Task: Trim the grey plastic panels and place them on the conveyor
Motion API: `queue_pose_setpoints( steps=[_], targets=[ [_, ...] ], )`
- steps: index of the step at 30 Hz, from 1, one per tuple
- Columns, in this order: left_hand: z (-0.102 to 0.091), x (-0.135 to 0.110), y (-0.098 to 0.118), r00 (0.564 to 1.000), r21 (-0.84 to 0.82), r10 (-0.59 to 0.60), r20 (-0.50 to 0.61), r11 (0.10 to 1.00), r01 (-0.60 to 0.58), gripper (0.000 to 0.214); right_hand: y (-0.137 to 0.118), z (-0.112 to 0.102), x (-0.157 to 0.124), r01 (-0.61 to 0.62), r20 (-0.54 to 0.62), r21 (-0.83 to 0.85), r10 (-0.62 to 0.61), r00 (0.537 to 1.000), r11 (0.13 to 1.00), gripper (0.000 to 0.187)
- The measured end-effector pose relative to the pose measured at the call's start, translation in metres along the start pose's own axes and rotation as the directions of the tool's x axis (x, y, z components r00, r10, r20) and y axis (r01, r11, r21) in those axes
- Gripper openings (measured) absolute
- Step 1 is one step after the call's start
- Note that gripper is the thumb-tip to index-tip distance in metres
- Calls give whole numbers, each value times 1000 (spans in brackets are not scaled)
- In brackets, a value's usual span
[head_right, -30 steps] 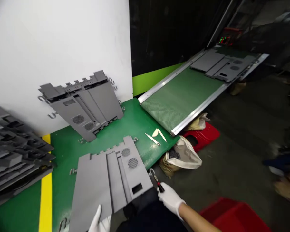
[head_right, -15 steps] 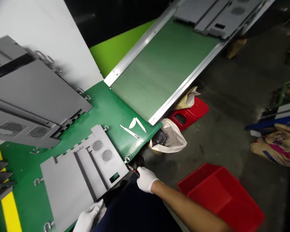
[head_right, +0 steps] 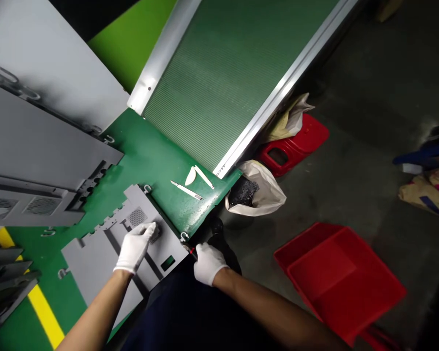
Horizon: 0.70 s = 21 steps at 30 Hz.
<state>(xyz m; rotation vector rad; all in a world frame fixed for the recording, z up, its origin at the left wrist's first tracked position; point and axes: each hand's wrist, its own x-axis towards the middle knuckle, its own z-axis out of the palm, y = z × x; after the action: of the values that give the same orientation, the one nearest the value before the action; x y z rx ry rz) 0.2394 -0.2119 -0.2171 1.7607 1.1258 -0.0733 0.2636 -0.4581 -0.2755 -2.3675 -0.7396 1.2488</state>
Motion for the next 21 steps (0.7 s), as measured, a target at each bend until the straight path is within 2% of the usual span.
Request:
queue_pose_setpoints(
  steps=[5, 9, 11, 13, 15, 17, 18, 19, 20, 21],
  targets=[
    [13, 15, -3, 995, -79, -24, 98, 996, 32, 31, -13, -1, 4, -49, -47, -23, 48, 998, 999, 21],
    [25, 18, 9, 989, 84, 99, 107, 991, -108, 17, -19, -2, 5, -103, -42, -28, 102, 994, 994, 20],
    [35, 20, 19, 964, 98, 209, 165, 969, -227, 10, -22, -1, 6, -164, -32, -30, 163, 986, 986, 21],
    [47, 25, 26, 891, 55, 307, 335, 938, -344, 10, -25, -1, 7, -228, -15, -26, 228, 974, 973, 23],
    [57, 32, 29, 752, 57, 341, 564, 892, -448, 14, -26, 0, 8, -264, 0, -19, 264, 964, 964, 24],
    [63, 41, 27, 618, 155, 258, 742, 832, -533, 15, -26, 1, 9, -265, 4, -15, 265, 964, 964, 25],
    [65, 46, 26, 577, 219, 186, 795, 799, -560, 23, -25, 2, 10, -257, 6, -15, 257, 966, 966, 26],
    [66, 50, 25, 561, 282, 106, 821, 779, -560, 34, -24, 2, 10, -247, 7, -18, 247, 969, 969, 27],
    [67, 54, 24, 579, 329, 41, 814, 789, -519, 42, -23, 2, 11, -238, 7, -23, 238, 971, 971, 27],
    [68, 57, 23, 626, 355, 1, 780, 823, -444, 48, -23, 2, 11, -229, 7, -30, 229, 973, 973, 27]
  ],
)
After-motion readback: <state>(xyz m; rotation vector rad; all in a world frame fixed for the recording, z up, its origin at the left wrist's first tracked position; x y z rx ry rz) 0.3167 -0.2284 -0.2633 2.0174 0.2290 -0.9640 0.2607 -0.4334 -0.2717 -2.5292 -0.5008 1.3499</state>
